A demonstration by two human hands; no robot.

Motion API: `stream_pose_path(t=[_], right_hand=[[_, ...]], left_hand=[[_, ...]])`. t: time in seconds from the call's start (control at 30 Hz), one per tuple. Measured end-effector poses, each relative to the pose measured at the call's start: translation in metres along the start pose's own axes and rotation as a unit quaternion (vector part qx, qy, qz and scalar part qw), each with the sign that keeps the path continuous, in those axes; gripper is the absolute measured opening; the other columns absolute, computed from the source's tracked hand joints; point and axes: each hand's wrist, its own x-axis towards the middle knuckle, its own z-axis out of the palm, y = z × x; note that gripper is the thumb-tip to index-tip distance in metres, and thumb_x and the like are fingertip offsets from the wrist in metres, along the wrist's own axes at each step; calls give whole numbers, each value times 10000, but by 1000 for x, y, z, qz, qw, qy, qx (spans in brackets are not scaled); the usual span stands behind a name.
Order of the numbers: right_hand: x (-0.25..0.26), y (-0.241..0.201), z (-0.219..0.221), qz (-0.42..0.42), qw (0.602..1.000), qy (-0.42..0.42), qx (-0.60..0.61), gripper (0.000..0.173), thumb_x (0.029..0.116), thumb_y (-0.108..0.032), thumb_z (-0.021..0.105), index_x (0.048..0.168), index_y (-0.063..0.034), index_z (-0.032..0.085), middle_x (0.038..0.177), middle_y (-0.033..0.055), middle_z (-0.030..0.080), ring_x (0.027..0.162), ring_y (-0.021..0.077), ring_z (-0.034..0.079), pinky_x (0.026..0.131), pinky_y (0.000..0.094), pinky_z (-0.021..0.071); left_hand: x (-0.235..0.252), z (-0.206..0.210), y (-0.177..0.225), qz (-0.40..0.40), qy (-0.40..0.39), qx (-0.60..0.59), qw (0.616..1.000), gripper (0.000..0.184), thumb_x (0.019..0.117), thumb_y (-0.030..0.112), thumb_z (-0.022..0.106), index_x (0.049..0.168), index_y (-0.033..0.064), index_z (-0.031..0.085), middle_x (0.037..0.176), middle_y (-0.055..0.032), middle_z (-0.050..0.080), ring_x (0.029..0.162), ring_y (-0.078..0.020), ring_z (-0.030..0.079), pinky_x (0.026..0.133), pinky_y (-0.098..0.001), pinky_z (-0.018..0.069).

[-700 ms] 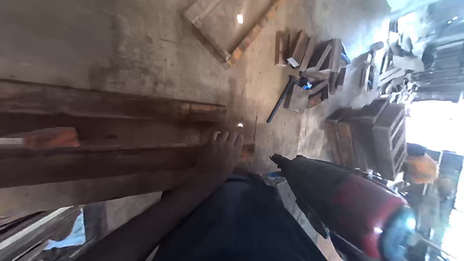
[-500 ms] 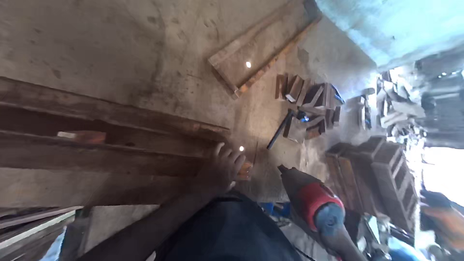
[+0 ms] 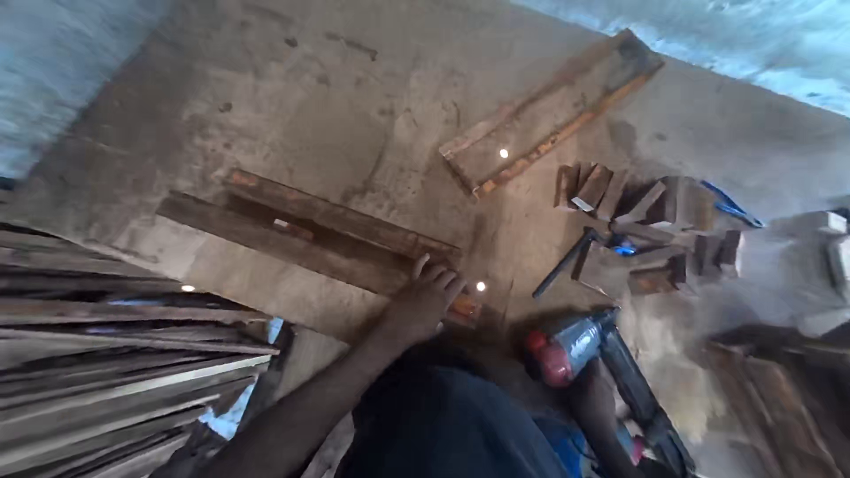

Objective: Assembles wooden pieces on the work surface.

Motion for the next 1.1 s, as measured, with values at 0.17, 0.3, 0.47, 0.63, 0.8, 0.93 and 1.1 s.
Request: stream_pose_path(t=[0.17, 0.3, 0.47, 0.63, 0.8, 0.93, 1.1], right_hand=[[9, 17, -17, -59, 995, -64, 56, 768, 825, -313, 794, 1421, 73, 503, 1252, 310, 649, 1173, 481, 630, 1000, 668, 482], [17, 26, -53, -49, 990, -131, -4, 600, 939, -312, 694, 1411, 30, 553, 1300, 308, 630, 1198, 493, 612, 1004, 689, 467], [32, -37, -112, -174, 981, -66, 59, 505, 917, -164, 685, 1383, 4, 587, 1220, 263, 667, 1101, 438, 657, 945, 657, 511], [9, -149, -108, -228, 958, -152, 82, 511, 925, -232, 711, 1407, -111, 591, 1317, 144, 653, 1139, 315, 672, 983, 553, 548], [-37, -213, -53, -284, 949, -125, 59, 657, 892, -429, 724, 1485, -218, 536, 1511, 79, 518, 1417, 295, 453, 1164, 559, 379], [-51, -235, -24, -235, 964, -122, -15, 787, 823, -372, 771, 1538, -278, 457, 1567, 89, 444, 1468, 365, 363, 1112, 616, 396], [-45, -241, -10, -221, 971, -91, -16, 628, 892, -215, 705, 1490, -203, 516, 1491, 110, 523, 1415, 355, 440, 1115, 562, 424]], left_hand=[[-24, -10, -9, -124, -14, -26, 992, 960, 774, 254, 859, 1595, 286, 363, 1623, 0, 397, 1541, -251, 280, 1252, -601, 155], [-58, -16, -39, -151, 25, 3, 988, 898, 810, 254, 855, 1586, 268, 403, 1634, -32, 391, 1533, -278, 310, 1227, -607, 247], [-105, -46, -122, -198, 43, 73, 976, 984, 731, 245, 909, 1579, 272, 410, 1621, -9, 412, 1521, -286, 329, 1223, -596, 263], [-139, -61, -225, -220, -20, 95, 971, 987, 728, 253, 892, 1584, 242, 400, 1607, -70, 426, 1492, -350, 364, 1184, -615, 321], [-145, -49, -294, -141, -44, 103, 984, 940, 716, 233, 905, 1545, 216, 460, 1507, -123, 530, 1382, -383, 501, 1140, -609, 394], [-143, -38, -316, -83, -9, 90, 992, 876, 683, 245, 914, 1474, 201, 539, 1421, -130, 595, 1288, -383, 581, 1064, -613, 468], [-145, -35, -316, -56, 40, 85, 994, 840, 661, 209, 915, 1428, 176, 574, 1393, -136, 610, 1251, -398, 603, 1004, -609, 505]])
